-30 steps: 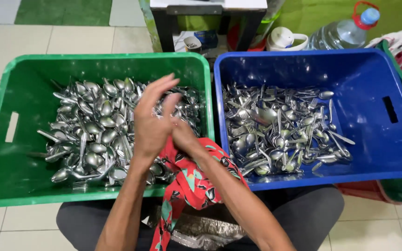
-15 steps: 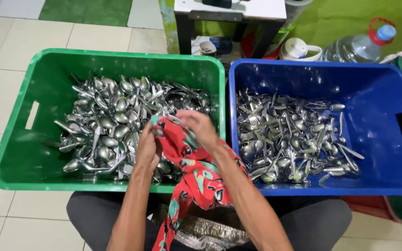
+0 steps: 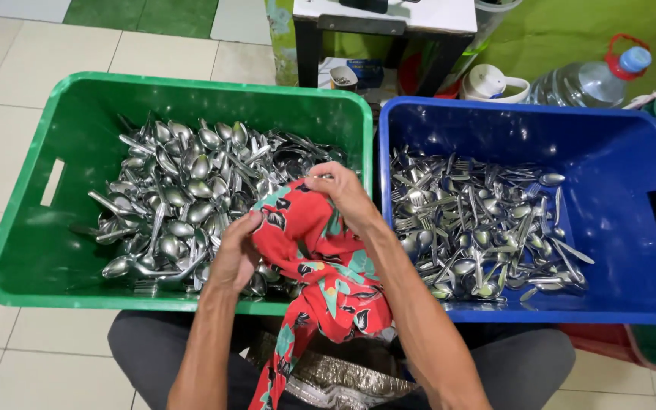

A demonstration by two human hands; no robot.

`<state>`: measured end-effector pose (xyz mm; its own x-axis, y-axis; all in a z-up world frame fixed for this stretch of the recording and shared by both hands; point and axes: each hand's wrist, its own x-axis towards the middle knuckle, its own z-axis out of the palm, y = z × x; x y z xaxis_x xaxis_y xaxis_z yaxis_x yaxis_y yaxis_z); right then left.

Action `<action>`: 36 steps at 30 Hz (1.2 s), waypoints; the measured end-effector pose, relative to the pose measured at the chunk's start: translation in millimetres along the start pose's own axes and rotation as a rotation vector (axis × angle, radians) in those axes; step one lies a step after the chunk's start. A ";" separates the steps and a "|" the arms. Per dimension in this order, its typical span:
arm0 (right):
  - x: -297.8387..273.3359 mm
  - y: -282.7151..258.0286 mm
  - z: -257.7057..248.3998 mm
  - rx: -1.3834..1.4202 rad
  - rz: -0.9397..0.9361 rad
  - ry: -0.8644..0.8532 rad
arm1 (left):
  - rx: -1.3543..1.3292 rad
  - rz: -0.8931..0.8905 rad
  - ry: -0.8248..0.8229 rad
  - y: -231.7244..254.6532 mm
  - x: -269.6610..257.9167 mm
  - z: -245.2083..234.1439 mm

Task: Picking individual spoons and forks from a bin, wiping them with a cloth, and sorting them.

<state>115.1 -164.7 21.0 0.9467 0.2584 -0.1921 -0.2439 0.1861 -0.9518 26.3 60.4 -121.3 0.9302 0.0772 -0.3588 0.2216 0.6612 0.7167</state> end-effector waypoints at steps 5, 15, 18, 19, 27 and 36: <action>-16.7 -28.0 -1.4 -0.320 -0.213 -0.208 | 0.049 -0.003 -0.184 78.4 -43.5 91.1; -43.4 -51.7 9.4 -0.268 -0.077 -0.168 | 0.721 0.233 0.108 94.0 -61.0 111.1; -38.4 -46.8 3.6 -0.401 -0.074 -0.175 | 0.815 0.235 0.200 93.5 -76.6 135.1; -34.4 -39.3 3.0 -0.402 -0.071 -0.178 | 0.814 0.232 0.204 85.8 -73.5 138.0; -50.2 -38.5 17.1 -0.001 0.097 -0.108 | 0.439 0.315 -0.066 68.8 -54.9 159.9; -38.0 -2.5 29.7 -0.484 -0.137 0.207 | 1.468 0.274 0.431 124.4 10.7 37.1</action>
<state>73.5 -146.8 37.8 0.9966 0.0617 -0.0550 -0.0367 -0.2656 -0.9634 74.7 115.8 -13.8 0.8942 0.4408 -0.0776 0.3866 -0.6732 0.6303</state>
